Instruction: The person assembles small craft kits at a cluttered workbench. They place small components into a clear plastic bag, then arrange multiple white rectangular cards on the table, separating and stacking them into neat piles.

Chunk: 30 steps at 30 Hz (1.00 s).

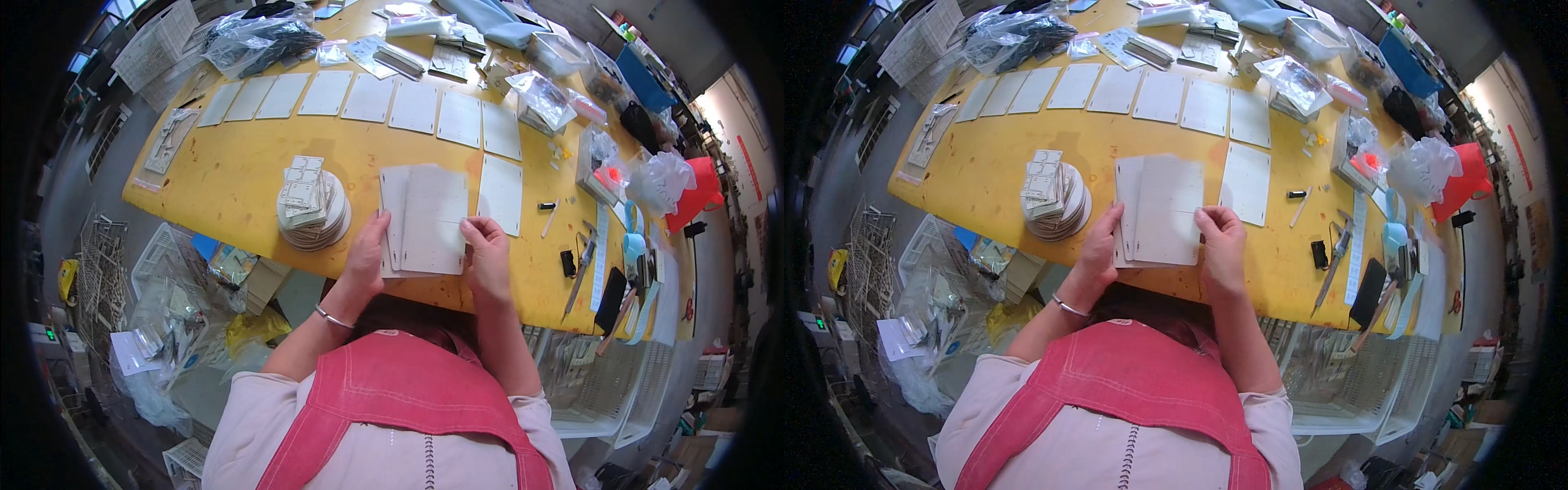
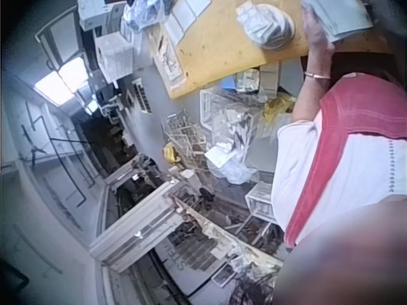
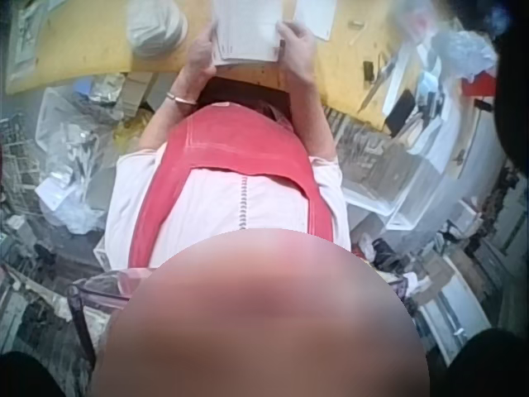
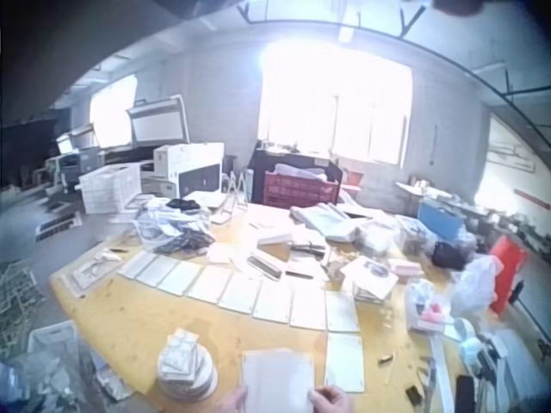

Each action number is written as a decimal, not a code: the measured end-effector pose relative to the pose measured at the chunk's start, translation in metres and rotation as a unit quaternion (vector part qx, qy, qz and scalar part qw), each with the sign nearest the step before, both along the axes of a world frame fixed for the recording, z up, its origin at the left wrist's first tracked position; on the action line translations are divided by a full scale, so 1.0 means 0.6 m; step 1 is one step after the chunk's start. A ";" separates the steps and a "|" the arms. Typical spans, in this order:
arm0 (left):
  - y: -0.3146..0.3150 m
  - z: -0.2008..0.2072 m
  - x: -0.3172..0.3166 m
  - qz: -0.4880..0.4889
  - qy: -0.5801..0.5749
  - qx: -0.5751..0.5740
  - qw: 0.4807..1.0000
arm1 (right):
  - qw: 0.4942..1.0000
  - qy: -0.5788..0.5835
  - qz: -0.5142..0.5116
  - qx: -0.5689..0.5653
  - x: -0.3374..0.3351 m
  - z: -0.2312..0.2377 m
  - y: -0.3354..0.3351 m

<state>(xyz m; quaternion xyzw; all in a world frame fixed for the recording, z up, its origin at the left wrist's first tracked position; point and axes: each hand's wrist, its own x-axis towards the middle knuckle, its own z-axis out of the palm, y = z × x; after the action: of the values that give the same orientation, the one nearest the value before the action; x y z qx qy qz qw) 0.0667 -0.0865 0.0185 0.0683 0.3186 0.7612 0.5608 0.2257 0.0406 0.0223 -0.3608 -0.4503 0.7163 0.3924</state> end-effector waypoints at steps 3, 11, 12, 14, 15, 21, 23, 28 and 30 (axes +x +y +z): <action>-0.004 0.000 -0.008 0.039 0.114 -0.033 0.992 | 0.999 -0.031 0.015 -0.023 0.014 0.001 0.018; -0.052 0.011 -0.001 0.098 0.252 -0.044 0.962 | 0.996 0.000 -0.063 -0.059 0.006 -0.013 0.079; -0.060 0.013 0.000 0.097 0.227 -0.021 0.969 | 0.996 0.011 -0.026 -0.087 0.014 -0.011 0.081; -0.069 0.015 0.002 0.102 0.215 -0.037 0.971 | 0.989 0.026 0.006 -0.144 0.015 -0.008 0.086; -0.073 0.016 0.002 0.106 0.195 -0.016 0.975 | 0.990 0.074 0.023 -0.117 0.015 -0.004 0.090; -0.099 0.015 0.001 0.085 0.219 -0.041 0.971 | 0.980 -0.052 -0.137 0.135 -0.024 0.022 0.097; -0.107 0.014 0.003 0.085 0.221 -0.044 0.971 | 0.932 -0.160 -0.117 0.302 -0.029 0.041 0.107; -0.118 0.014 0.007 0.078 0.197 -0.045 0.976 | 0.866 -0.252 -0.042 0.431 -0.069 0.049 0.090; -0.122 0.012 0.005 0.077 0.185 -0.028 0.979 | 0.865 -0.267 -0.003 0.425 -0.072 0.040 0.081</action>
<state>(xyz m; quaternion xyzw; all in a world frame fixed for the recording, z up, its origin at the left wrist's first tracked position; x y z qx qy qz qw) 0.0699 -0.1598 0.0260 0.1676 0.4419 0.7672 0.4335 0.1825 0.0889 0.0465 -0.3377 -0.7975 0.3304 0.3751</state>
